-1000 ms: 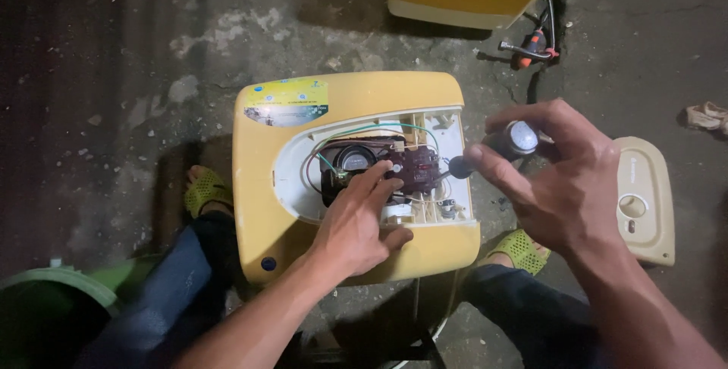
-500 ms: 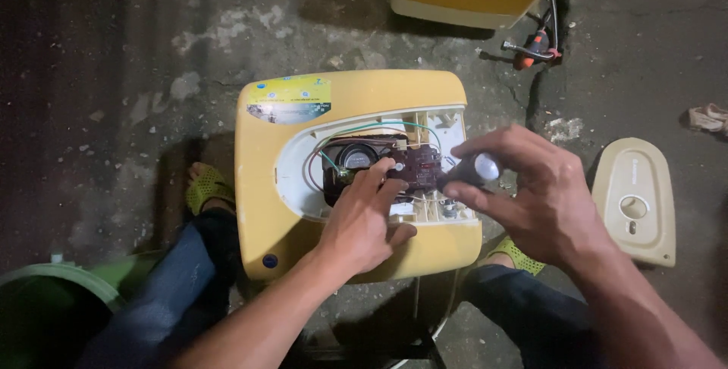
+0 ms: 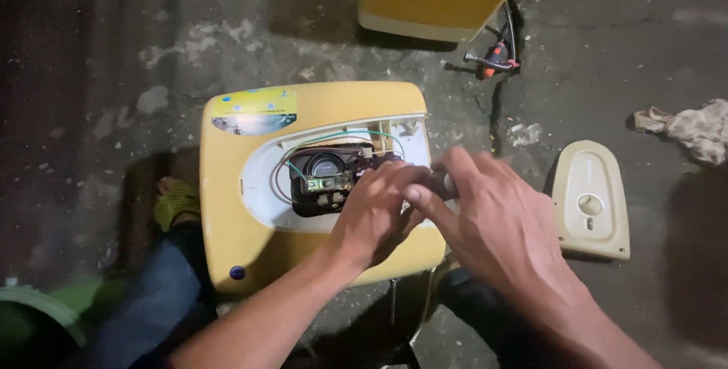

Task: The person is disassembling a water heater by unscrewing the heating element assembly using a manual screwdriver.

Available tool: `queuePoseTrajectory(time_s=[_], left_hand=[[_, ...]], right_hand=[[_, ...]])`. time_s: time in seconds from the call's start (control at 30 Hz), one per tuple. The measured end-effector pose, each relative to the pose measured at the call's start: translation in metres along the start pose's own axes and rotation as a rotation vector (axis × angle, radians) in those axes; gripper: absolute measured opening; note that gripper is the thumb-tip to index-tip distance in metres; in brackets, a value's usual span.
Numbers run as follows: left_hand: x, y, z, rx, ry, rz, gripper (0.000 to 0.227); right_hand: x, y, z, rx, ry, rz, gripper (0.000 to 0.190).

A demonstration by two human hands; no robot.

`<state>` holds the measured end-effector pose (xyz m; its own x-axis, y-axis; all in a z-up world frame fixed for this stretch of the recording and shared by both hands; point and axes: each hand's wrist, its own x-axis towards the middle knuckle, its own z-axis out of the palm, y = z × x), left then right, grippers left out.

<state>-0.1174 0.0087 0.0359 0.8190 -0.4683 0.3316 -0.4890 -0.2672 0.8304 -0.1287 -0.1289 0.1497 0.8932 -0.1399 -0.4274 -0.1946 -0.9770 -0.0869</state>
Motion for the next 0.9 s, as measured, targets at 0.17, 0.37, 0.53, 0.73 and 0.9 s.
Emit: queuePoseTrajectory(time_s=[0.17, 0.37, 0.53, 0.73, 0.9], left_hand=[[-0.001, -0.008, -0.001, -0.085, -0.043, -0.090, 0.017], [-0.006, -0.015, 0.001, 0.054, -0.138, -0.129, 0.014], [-0.004, -0.020, 0.001, 0.123, -0.237, -0.181, 0.031], [0.005, -0.007, -0.012, -0.198, -0.228, -0.435, 0.072], [-0.002, -0.032, 0.007, 0.033, -0.090, -0.089, 0.024]], right_hand=[[0.007, 0.002, 0.017, -0.007, 0.004, -0.044, 0.046], [0.007, 0.007, 0.016, 0.109, 0.018, -0.384, 0.020], [0.015, 0.026, 0.015, 0.050, -0.074, -0.461, 0.016], [0.006, 0.003, -0.007, 0.124, -0.072, -0.254, 0.045], [0.008, -0.004, 0.002, 0.021, 0.052, -0.122, 0.034]])
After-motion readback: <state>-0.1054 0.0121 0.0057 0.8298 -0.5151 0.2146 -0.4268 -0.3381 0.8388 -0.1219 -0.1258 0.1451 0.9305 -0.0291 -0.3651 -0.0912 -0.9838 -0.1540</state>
